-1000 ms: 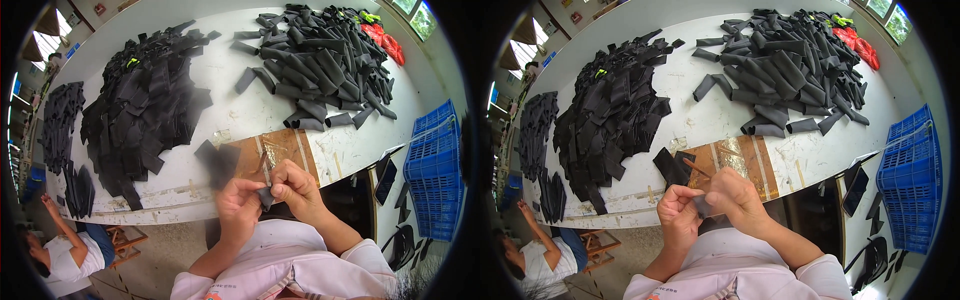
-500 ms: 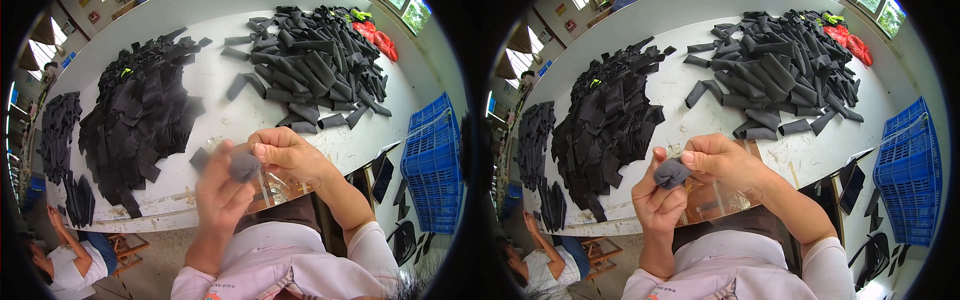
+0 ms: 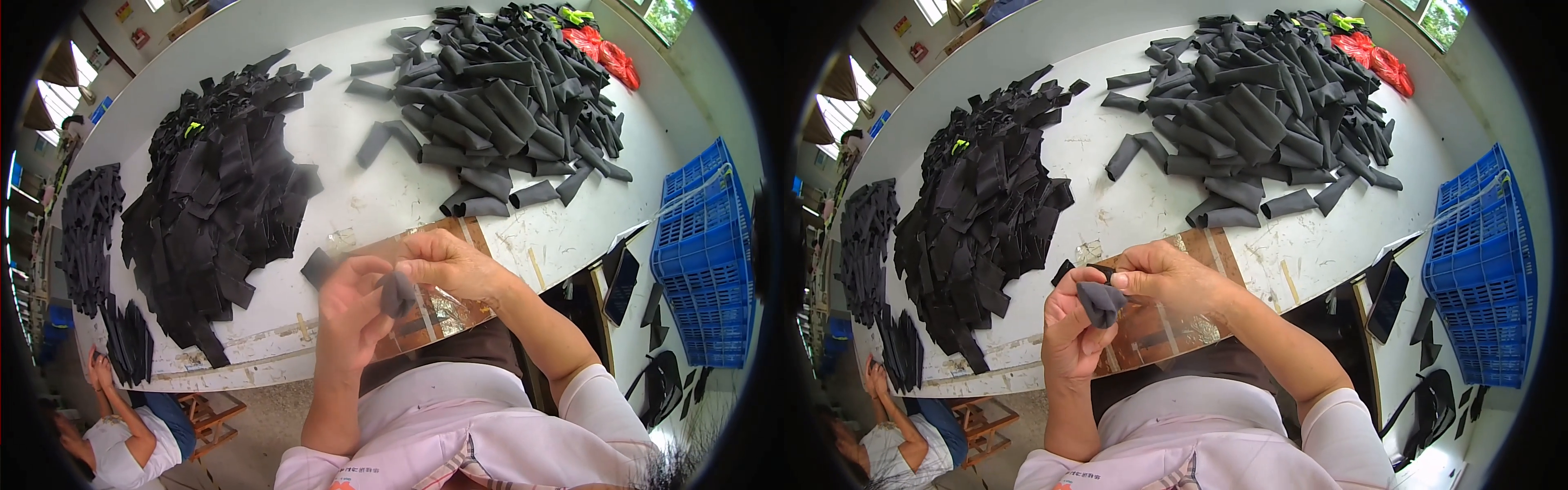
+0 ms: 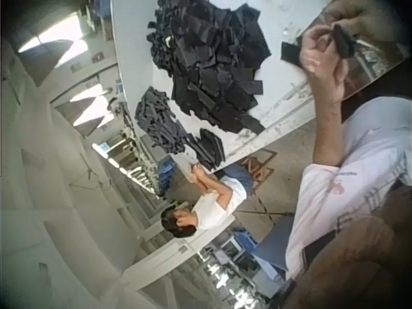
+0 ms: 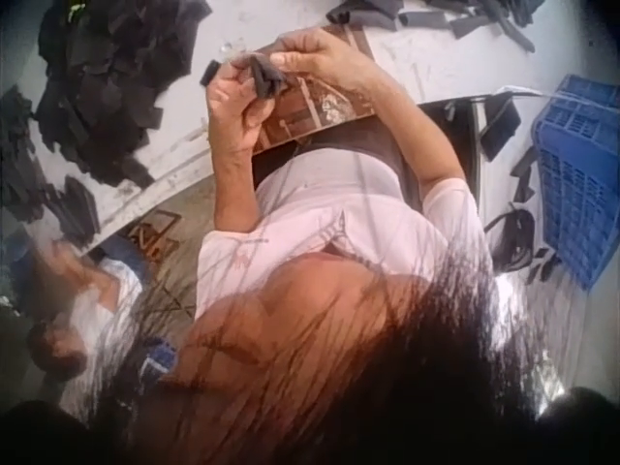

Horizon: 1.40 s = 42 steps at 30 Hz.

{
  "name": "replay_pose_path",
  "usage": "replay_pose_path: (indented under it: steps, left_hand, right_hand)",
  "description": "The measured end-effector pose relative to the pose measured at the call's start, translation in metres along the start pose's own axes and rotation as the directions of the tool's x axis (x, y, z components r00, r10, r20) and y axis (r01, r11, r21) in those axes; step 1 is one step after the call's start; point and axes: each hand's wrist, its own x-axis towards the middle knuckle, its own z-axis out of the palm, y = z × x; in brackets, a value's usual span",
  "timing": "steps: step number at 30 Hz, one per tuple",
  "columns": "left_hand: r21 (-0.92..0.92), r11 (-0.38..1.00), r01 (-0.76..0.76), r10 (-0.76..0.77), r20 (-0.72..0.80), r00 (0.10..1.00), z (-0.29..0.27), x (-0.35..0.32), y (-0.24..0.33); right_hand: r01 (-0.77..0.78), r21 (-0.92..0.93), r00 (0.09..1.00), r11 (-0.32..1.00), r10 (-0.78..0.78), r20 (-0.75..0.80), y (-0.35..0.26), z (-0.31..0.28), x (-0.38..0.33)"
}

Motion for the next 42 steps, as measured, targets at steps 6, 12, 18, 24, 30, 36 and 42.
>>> replay_pose_path:
  steps: [6,12,18,24,30,36,42]
  left_hand:
    - [0.633,0.65,-0.42,0.541,0.003,0.841,0.013,0.001,-0.002]
    - [0.659,0.466,-0.591,0.56,0.297,0.773,0.013,0.004,0.006]
    - [0.249,0.797,-0.55,0.564,0.017,0.826,0.021,-0.003,0.01]
    - [0.237,0.864,-0.444,0.463,-0.027,0.886,0.008,0.002,-0.014]
    - [0.623,0.651,-0.433,0.23,0.383,0.895,0.036,0.015,0.026]
    - [0.721,0.557,-0.411,0.328,0.264,0.907,0.031,0.01,0.009]
    - [0.118,0.885,-0.449,0.445,0.06,0.893,0.03,0.002,0.01]
  right_hand:
    - [0.04,-0.078,0.992,0.996,-0.049,-0.116,0.011,0.007,-0.002]
    - [0.435,-0.6,0.757,0.671,-0.634,-0.159,-0.008,0.005,-0.02]
    - [0.335,-0.934,0.845,0.125,-0.478,0.239,-0.057,0.018,-0.022]
    - [0.3,-0.896,0.884,0.327,-0.448,0.133,-0.003,0.004,-0.016]
    - [0.398,-0.807,0.826,0.436,-0.553,0.109,0.011,0.008,-0.012]
    - [0.334,-0.784,0.875,0.523,-0.48,0.053,0.017,0.003,-0.014]
    - [0.253,-0.863,0.936,0.438,-0.337,0.103,-0.032,0.008,-0.019]
